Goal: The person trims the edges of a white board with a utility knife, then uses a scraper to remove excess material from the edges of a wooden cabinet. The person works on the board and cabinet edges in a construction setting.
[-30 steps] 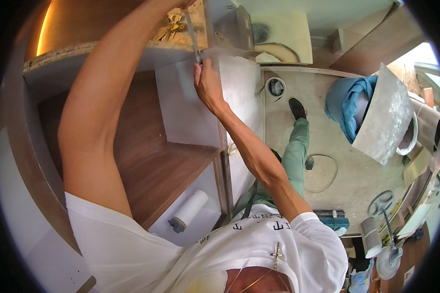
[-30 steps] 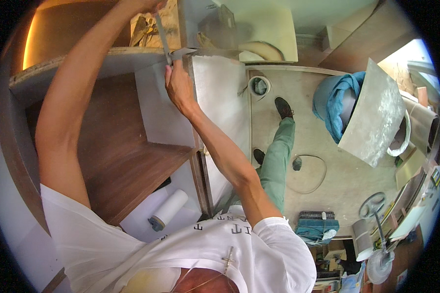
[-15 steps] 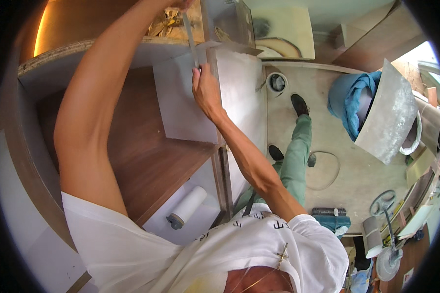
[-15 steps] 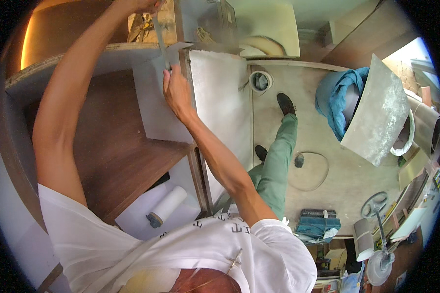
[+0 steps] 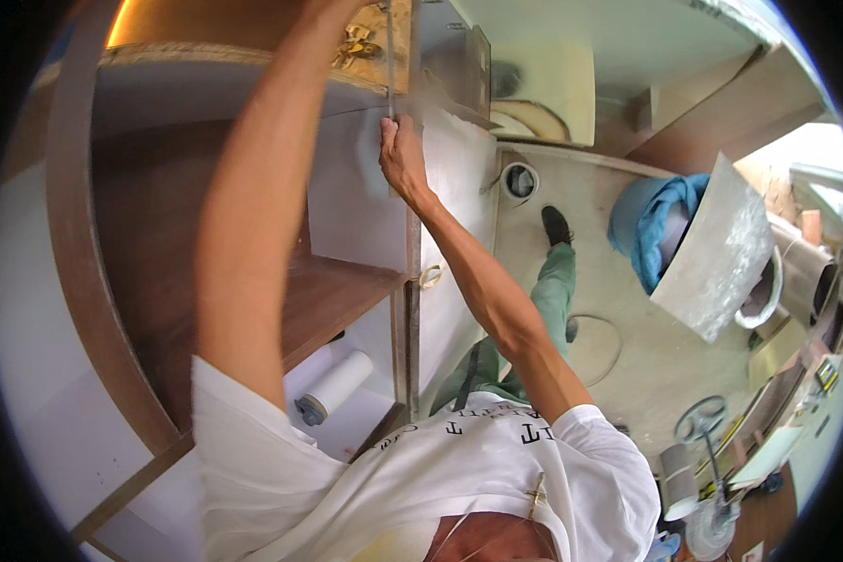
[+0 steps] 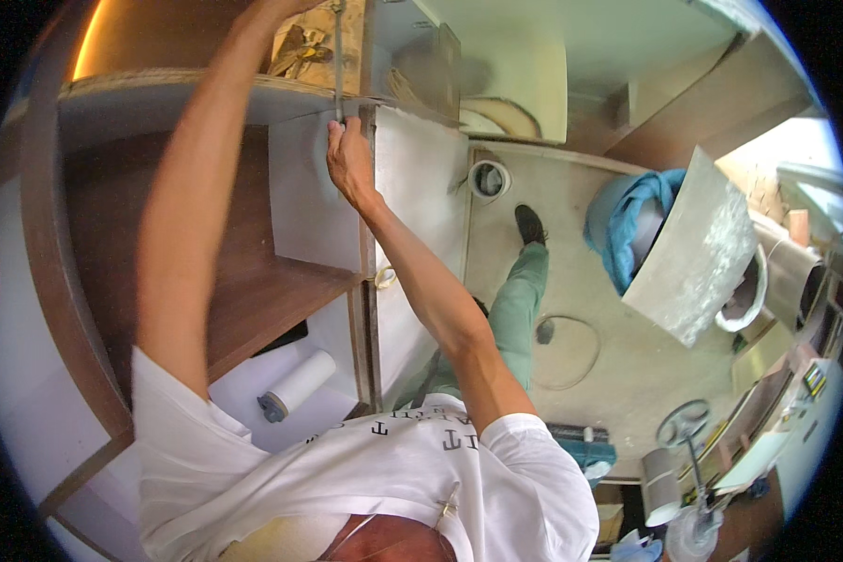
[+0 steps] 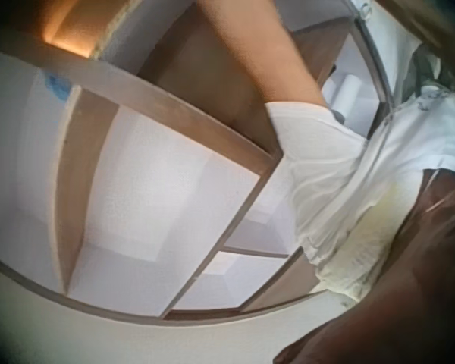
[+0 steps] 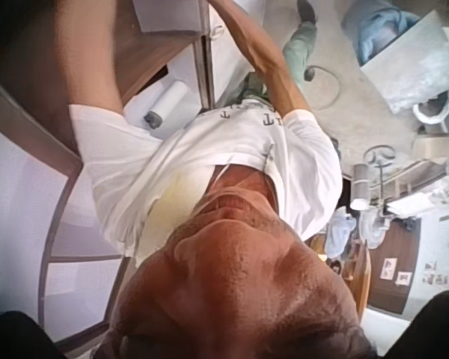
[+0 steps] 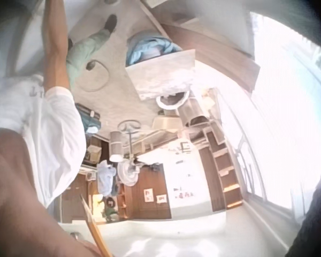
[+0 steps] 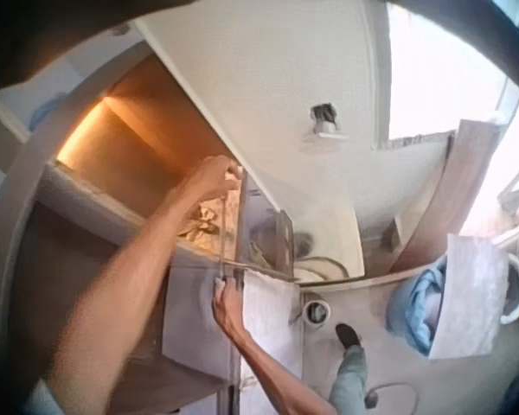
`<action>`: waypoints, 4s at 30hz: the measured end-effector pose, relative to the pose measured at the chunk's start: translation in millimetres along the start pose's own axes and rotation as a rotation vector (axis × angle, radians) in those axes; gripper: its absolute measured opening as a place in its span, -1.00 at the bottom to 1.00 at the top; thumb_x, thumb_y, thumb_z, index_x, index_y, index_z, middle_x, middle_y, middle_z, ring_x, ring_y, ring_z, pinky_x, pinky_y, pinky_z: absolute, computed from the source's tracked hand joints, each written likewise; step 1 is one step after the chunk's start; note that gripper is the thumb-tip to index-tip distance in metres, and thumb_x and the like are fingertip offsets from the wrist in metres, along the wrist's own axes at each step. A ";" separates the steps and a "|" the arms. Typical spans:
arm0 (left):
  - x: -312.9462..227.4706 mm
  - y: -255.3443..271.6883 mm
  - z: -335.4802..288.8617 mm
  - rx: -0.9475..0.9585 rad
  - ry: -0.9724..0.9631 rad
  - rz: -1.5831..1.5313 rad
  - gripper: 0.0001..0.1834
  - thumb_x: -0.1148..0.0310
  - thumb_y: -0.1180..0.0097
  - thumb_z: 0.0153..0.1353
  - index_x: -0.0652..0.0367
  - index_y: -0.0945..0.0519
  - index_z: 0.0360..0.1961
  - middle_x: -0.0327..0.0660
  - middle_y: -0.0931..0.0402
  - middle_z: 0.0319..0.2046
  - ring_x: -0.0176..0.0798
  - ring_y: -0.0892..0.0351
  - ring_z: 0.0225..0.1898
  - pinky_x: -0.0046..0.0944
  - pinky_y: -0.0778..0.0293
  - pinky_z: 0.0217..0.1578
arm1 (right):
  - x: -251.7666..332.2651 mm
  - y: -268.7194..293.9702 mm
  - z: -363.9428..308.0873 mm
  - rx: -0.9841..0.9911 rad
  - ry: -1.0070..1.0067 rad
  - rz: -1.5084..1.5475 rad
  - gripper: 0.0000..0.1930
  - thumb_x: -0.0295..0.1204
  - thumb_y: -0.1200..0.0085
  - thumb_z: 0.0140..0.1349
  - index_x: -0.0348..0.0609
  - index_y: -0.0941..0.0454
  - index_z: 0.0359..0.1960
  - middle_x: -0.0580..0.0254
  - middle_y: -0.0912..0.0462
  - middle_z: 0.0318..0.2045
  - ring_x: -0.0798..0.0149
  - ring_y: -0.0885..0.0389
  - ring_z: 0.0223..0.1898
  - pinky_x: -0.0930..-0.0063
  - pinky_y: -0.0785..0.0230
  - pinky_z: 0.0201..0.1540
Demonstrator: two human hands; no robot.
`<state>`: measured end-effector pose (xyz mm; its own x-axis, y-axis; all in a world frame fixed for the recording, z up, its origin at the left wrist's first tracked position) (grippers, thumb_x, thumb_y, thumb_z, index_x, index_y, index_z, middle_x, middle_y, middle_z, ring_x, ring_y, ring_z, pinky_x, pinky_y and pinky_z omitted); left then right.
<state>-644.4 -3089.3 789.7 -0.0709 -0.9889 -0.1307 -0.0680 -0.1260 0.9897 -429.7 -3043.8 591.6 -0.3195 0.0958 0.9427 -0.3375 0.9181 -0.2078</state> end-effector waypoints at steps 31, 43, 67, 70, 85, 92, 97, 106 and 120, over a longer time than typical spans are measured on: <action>-56.9 -177.0 -315.8 -0.505 0.891 -0.707 -0.53 0.05 -0.13 0.34 0.21 -0.43 0.04 0.11 -0.65 -0.25 0.20 -0.65 -0.21 0.04 -0.55 -0.22 | 53.6 101.5 68.2 0.239 0.234 -0.476 -0.34 0.14 0.27 0.47 -0.36 -0.48 -0.06 0.03 -0.55 -0.18 0.22 -0.53 -0.24 0.34 -0.41 -0.11; -18.1 -178.0 -282.9 -0.762 0.878 -0.298 -0.63 0.21 -0.16 0.31 0.26 -0.53 0.00 0.03 -0.56 -0.11 0.11 -0.52 -0.05 0.02 -0.44 -0.04 | 50.3 -9.1 213.0 0.581 0.126 -0.217 -0.54 0.04 0.27 0.47 -0.08 -0.44 -0.29 0.35 -0.46 -0.59 0.43 -0.38 -0.59 0.51 -0.26 -0.49; -23.2 -175.6 -250.3 -0.971 0.992 -0.208 -0.67 0.27 -0.28 0.19 0.22 -0.62 -0.09 -0.01 -0.62 -0.18 0.14 -0.56 -0.11 0.05 -0.40 -0.04 | 63.2 -25.7 240.2 0.481 0.274 -0.292 -0.65 -0.18 0.33 0.51 -0.20 -0.27 -0.33 0.23 -0.42 -0.56 0.39 -0.36 -0.62 0.44 -0.24 -0.60; -21.8 -184.1 -250.8 -0.924 1.051 -0.272 -0.66 0.26 -0.29 0.18 0.23 -0.62 -0.09 0.00 -0.61 -0.15 0.13 -0.55 -0.08 0.04 -0.40 -0.03 | 62.7 -30.9 235.7 0.569 0.248 -0.248 -0.64 -0.17 0.34 0.51 -0.19 -0.28 -0.34 0.21 -0.43 -0.54 0.37 -0.37 -0.63 0.42 -0.28 -0.61; -21.8 -188.8 -253.4 -0.793 1.127 -0.283 -0.62 0.20 -0.20 0.28 0.20 -0.55 0.02 -0.02 -0.52 -0.09 0.05 -0.46 -0.01 0.03 -0.39 0.01 | 64.8 -36.5 232.7 0.801 0.283 -0.117 -0.61 -0.14 0.36 0.52 -0.14 -0.29 -0.40 0.25 -0.45 -0.53 0.39 -0.39 -0.59 0.47 -0.39 -0.54; -21.5 -192.0 -254.6 -0.815 1.064 -0.228 -0.61 0.19 -0.18 0.30 0.20 -0.53 0.05 -0.03 -0.51 -0.02 0.04 -0.45 0.02 0.02 -0.39 0.01 | 67.0 -27.0 235.8 0.789 0.190 -0.099 -0.60 -0.07 0.33 0.51 -0.15 -0.35 -0.28 0.24 -0.48 -0.49 0.39 -0.46 -0.50 0.46 -0.45 -0.41; -21.6 -191.1 -252.2 -0.716 1.126 -0.195 -0.62 0.20 -0.17 0.31 0.21 -0.53 0.04 -0.04 -0.51 -0.04 0.03 -0.44 0.04 0.02 -0.39 0.02 | 61.8 21.5 198.8 0.816 0.051 -0.040 -0.45 0.12 0.16 0.44 -0.17 -0.37 0.06 0.21 -0.53 -0.18 0.33 -0.54 -0.18 0.37 -0.44 -0.05; -12.2 -189.4 -257.6 -0.796 1.003 -0.168 -0.64 0.22 -0.17 0.30 0.19 -0.52 0.03 -0.06 -0.51 -0.03 0.04 -0.44 0.02 0.02 -0.38 0.00 | 38.2 39.0 121.2 0.954 0.648 -0.629 -0.76 -0.41 -0.14 0.32 -0.25 -0.59 -0.04 0.10 -0.69 -0.24 0.27 -0.62 -0.21 0.41 -0.43 -0.09; 5.2 -184.5 -261.4 -0.720 0.845 -0.297 -0.65 0.26 -0.16 0.29 0.21 -0.52 0.02 -0.05 -0.50 -0.08 0.04 -0.43 0.00 0.02 -0.37 -0.01 | 24.1 23.5 177.4 1.268 0.144 -0.574 -0.66 -0.34 -0.11 0.34 -0.27 -0.59 0.06 0.27 -0.68 -0.25 0.43 -0.56 -0.26 0.50 -0.42 -0.12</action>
<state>-372.1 -3091.8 621.7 0.5617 -0.6154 -0.5530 0.6336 -0.1099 0.7658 -602.3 -3088.2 563.2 0.2008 -0.0614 0.9777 -0.9741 -0.1187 0.1926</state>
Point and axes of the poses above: each hand's wrist, its own z-axis towards the middle knuckle, its own y-axis out of the back of the hand, x = y × z, the point moved 7 cm from there along z, towards the middle knuckle
